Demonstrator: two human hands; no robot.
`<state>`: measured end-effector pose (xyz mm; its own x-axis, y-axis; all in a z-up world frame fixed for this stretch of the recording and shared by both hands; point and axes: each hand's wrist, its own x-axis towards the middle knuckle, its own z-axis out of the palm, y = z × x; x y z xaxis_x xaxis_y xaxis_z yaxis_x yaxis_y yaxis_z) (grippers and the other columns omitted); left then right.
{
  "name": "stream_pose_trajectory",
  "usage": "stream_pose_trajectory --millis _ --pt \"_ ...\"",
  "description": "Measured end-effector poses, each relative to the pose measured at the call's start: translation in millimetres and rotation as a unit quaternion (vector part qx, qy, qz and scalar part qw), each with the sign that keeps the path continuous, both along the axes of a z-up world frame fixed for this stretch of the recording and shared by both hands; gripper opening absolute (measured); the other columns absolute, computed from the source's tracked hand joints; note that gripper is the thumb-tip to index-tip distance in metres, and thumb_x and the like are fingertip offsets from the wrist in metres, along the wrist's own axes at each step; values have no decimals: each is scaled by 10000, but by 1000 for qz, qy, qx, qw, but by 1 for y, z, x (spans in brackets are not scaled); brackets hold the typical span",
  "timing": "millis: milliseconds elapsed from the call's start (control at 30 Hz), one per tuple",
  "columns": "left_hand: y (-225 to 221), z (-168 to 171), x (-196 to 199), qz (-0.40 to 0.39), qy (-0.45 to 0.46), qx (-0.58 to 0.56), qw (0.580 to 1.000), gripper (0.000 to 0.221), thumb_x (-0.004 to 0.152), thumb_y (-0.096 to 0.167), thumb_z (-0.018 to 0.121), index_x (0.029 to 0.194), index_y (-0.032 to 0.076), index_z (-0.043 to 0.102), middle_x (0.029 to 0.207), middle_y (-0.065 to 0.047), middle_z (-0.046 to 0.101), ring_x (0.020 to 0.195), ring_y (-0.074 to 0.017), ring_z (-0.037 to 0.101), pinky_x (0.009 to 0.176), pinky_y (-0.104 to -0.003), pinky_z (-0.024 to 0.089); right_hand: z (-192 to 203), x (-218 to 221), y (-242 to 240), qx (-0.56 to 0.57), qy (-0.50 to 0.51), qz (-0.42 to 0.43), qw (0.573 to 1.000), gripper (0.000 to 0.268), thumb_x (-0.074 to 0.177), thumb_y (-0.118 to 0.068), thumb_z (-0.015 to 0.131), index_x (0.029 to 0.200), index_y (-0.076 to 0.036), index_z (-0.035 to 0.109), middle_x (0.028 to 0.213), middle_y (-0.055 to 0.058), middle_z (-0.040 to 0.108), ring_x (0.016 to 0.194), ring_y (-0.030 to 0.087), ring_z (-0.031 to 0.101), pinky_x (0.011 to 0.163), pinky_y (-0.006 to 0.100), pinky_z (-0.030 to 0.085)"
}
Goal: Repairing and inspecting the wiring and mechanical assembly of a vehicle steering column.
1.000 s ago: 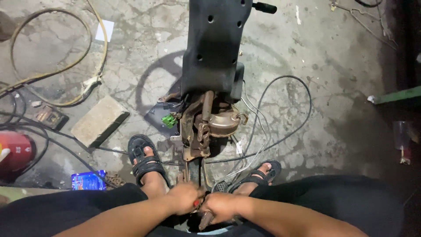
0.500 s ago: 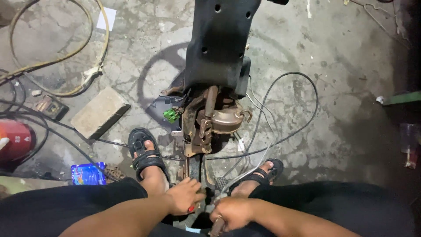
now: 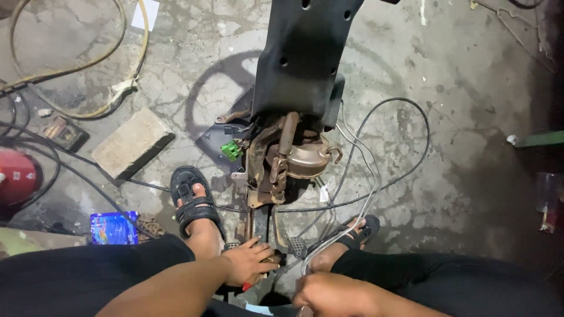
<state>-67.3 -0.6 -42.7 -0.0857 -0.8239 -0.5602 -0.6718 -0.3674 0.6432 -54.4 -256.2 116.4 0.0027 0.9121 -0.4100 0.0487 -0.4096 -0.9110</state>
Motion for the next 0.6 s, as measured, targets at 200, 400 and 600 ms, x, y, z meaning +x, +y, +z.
stream_pose_trajectory --millis 200,400,600 --pt "-2 -6 6 -22 23 -11 999 621 1065 326 327 1646 182 163 1668 -248 113 1549 -437 31 1236 -611 -62 36 10 -7 -36 51 -36 997 288 1005 -157 603 738 -124 501 863 59 547 790 186 555 740 336 404" --pt "-8 2 22 -3 116 94 989 662 1046 462 191 1655 278 7 1728 -108 -110 1585 -276 -205 1240 -500 -198 -4 -18 -16 104 -8 -125 987 380 1129 -272 565 797 -97 503 825 107 520 809 281 547 735 385 399" --pt "-15 13 31 -20 117 148 982 624 1052 434 86 1655 288 16 1730 -66 -118 1582 -229 -226 1243 -453 -238 2 -15 -23 199 -24 -162 966 287 1128 -242 478 1148 18 600 1155 199 656 1128 397 653 1090 476 494"
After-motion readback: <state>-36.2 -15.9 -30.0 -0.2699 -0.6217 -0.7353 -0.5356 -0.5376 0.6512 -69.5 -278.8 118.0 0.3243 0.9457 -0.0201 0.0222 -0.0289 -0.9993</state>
